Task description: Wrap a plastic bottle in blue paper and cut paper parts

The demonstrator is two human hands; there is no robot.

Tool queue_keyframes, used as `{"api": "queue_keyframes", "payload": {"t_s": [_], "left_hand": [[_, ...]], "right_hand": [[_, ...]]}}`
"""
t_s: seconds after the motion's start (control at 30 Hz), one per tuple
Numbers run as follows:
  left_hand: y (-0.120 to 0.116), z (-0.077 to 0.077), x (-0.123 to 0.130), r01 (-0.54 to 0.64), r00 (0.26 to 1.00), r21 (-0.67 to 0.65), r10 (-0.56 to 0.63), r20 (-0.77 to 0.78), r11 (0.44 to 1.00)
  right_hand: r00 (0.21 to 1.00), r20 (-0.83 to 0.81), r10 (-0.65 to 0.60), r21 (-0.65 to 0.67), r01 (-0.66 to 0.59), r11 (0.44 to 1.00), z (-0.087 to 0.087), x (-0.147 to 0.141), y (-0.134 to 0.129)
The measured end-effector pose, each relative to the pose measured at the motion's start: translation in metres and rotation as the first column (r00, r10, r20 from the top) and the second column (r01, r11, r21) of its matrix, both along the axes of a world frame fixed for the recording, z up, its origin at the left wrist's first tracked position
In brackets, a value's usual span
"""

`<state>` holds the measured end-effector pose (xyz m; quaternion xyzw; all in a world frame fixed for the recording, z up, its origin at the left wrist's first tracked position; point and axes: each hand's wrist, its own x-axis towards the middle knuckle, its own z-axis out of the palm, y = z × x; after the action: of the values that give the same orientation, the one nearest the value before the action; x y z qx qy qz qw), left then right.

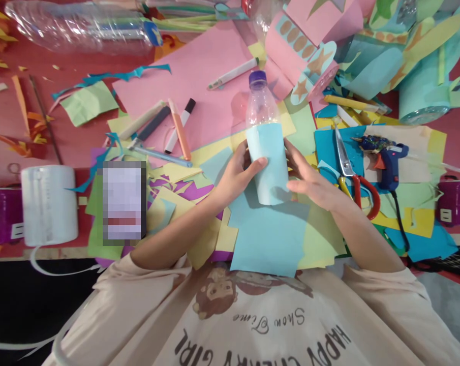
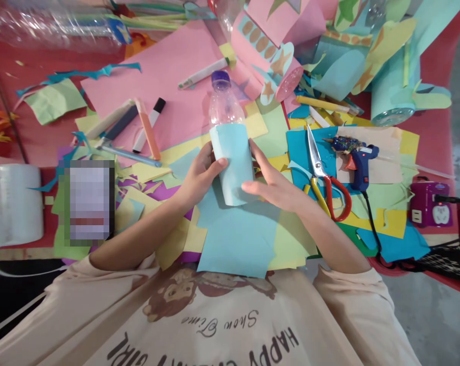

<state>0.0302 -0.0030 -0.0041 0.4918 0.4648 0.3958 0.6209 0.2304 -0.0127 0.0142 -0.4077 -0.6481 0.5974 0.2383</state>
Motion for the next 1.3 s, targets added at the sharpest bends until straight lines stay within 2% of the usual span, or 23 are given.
{"api": "queue_keyframes", "payload": {"t_s": [0.13,0.27,0.37,0.47,0.53,0.63,0.7,0.73,0.9,1.13,1.3], "left_hand": [[0.000,-0.001,-0.001,0.007,1.000,-0.007,-0.007,0.024,1.000],[0.000,-0.001,-0.002,0.017,1.000,-0.025,-0.016,0.025,1.000],[0.000,-0.002,-0.003,0.024,1.000,-0.027,-0.024,0.018,0.999],[0.001,-0.003,-0.004,0.027,1.000,-0.022,-0.026,0.017,0.999],[0.001,-0.003,-0.004,0.022,1.000,-0.024,-0.021,0.021,0.999],[0.000,-0.001,-0.003,0.009,1.000,-0.030,-0.009,0.015,1.000],[0.000,0.001,-0.002,0.005,1.000,-0.032,-0.005,0.011,0.999],[0.000,0.001,-0.002,0.003,1.000,-0.033,-0.003,0.010,0.999],[0.000,0.004,-0.002,0.007,1.000,-0.042,-0.006,0.008,0.999],[-0.002,0.001,-0.005,0.148,0.989,0.003,-0.149,0.025,0.989],[-0.002,-0.002,-0.005,0.175,0.984,0.045,-0.176,0.022,0.984]], "right_hand": [[0.984,-0.043,-0.172,0.141,0.177,0.974,-0.001,0.000,0.003],[0.922,-0.057,-0.382,0.315,0.380,0.870,0.000,0.002,0.007],[0.889,-0.075,-0.452,0.368,0.446,0.816,0.001,0.004,0.009],[0.887,-0.083,-0.455,0.394,0.449,0.802,0.002,0.003,0.008],[0.910,-0.078,-0.407,0.409,0.402,0.819,0.005,0.002,0.004],[0.986,-0.012,-0.168,0.429,0.157,0.889,0.009,0.001,-0.002],[0.998,0.047,-0.039,0.453,0.014,0.892,0.010,0.001,-0.004],[0.997,0.068,-0.027,0.460,-0.007,0.888,0.010,0.001,-0.005],[0.988,0.091,-0.122,0.427,0.072,0.901,0.004,-0.002,-0.003],[0.973,0.038,-0.229,0.482,0.183,0.857,0.002,-0.003,-0.001],[0.957,0.027,-0.288,0.470,0.242,0.849,0.002,-0.004,-0.002]]}}
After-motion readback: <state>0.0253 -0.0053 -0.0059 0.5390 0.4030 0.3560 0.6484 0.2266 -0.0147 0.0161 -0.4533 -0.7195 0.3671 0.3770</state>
